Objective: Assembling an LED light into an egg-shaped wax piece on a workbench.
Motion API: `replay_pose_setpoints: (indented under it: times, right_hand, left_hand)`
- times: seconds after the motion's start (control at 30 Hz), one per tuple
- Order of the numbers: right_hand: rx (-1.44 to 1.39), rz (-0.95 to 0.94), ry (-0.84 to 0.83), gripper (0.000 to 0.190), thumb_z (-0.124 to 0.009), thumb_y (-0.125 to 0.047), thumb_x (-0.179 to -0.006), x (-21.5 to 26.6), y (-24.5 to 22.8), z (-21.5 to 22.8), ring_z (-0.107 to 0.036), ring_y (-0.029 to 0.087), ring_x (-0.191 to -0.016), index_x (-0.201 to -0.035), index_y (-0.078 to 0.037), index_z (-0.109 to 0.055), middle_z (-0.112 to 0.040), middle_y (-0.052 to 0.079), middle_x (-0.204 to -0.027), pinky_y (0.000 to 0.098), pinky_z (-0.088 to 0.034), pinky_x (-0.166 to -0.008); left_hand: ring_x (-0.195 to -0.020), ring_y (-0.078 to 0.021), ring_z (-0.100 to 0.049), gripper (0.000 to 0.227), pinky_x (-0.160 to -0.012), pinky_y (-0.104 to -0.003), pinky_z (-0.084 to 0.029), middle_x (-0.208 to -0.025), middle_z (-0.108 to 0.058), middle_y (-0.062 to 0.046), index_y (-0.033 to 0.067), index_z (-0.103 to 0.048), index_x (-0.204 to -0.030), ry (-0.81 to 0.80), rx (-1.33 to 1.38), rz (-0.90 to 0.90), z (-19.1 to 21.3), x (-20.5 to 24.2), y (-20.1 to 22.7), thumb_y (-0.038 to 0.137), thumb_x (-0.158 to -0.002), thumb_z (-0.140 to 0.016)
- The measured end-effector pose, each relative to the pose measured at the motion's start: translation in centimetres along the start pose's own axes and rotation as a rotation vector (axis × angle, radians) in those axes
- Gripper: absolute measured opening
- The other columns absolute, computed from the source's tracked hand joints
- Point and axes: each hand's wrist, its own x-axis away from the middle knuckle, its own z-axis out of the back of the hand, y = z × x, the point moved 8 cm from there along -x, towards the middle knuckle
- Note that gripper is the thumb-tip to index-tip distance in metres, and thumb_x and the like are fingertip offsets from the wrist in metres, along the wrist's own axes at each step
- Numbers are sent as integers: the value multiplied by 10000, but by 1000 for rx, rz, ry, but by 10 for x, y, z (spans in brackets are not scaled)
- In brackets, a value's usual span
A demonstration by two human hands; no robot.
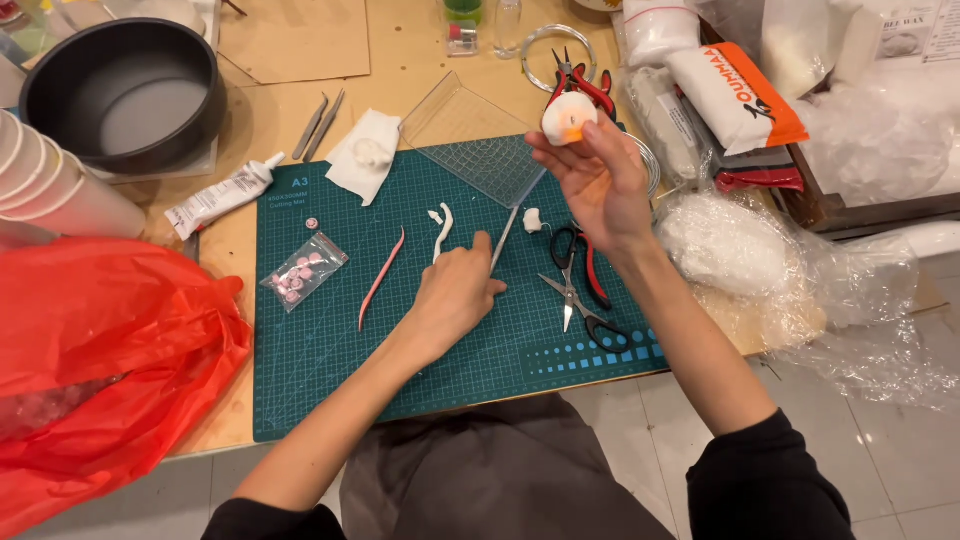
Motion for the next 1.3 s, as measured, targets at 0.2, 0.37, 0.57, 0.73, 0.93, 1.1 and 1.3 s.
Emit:
replay_pose_setpoints:
  times: [0.2,0.37,0.57,0.73,0.93,1.1,1.3]
  right_hand:
    - [-99,-53,13,325,-630,-207,-1058,-13,16,-10,-682,289,-1239,-1319,-15,-603,-711,137,-1239,415,-530,-1096]
    - [-177,-58,-65,277,-613,-184,-1095,-30,41,-24,-639,226,-1257,-1333,-45,-588,-685,94,-1296,404,-494,-1062]
    - [-200,-98,-108,323,-610,-127,-1077,-29,58,-55,-602,181,-1268,-1376,-14,-558,-636,100,-1344,370,-443,-1167]
    - [-114,-107,-111,339,-623,-112,-1041,-23,66,-55,-622,202,-1261,-1344,25,-559,-642,129,-1318,393,-448,-1194]
    - [-6,-84,-53,287,-638,-39,-1054,-8,76,-41,-655,206,-1229,-1324,33,-570,-683,161,-1285,392,-485,-1175]
    - [94,-46,38,270,-644,12,-1050,4,75,-42,-673,206,-1209,-1307,54,-575,-687,168,-1283,374,-528,-1141]
    - [139,-61,70,262,-644,5,-1055,10,72,-46,-691,236,-1199,-1302,53,-570,-692,183,-1275,396,-554,-1123]
  left_hand:
    - [-769,-459,-700,201,-657,-566,-524,-797,-714,-230,41,-641,-972,216,-135,-53,51,-9,3,203,-915,-745]
    - [-913,-338,-745,94,-773,-434,-581,-995,-722,-128,41,-659,-1068,668,268,-287,127,-10,26,80,-988,-691]
    - [-1108,-298,-664,211,-934,-391,-548,-1206,-667,-102,62,-686,-1132,929,263,-564,139,4,31,-11,-938,-727]
    - [-1064,-282,-655,221,-888,-360,-550,-1224,-671,-97,82,-721,-1109,939,299,-530,133,3,7,-19,-916,-757]
    - [-1067,-253,-658,209,-915,-354,-549,-1187,-688,-69,82,-736,-1071,915,317,-521,119,8,-2,9,-885,-797]
    - [-1061,-209,-685,152,-929,-299,-548,-1190,-688,-56,52,-740,-1060,881,566,-422,107,7,-16,-10,-933,-796]
    - [-1059,-205,-671,138,-916,-289,-549,-1183,-692,-61,50,-751,-1047,878,526,-403,104,5,-21,0,-931,-808]
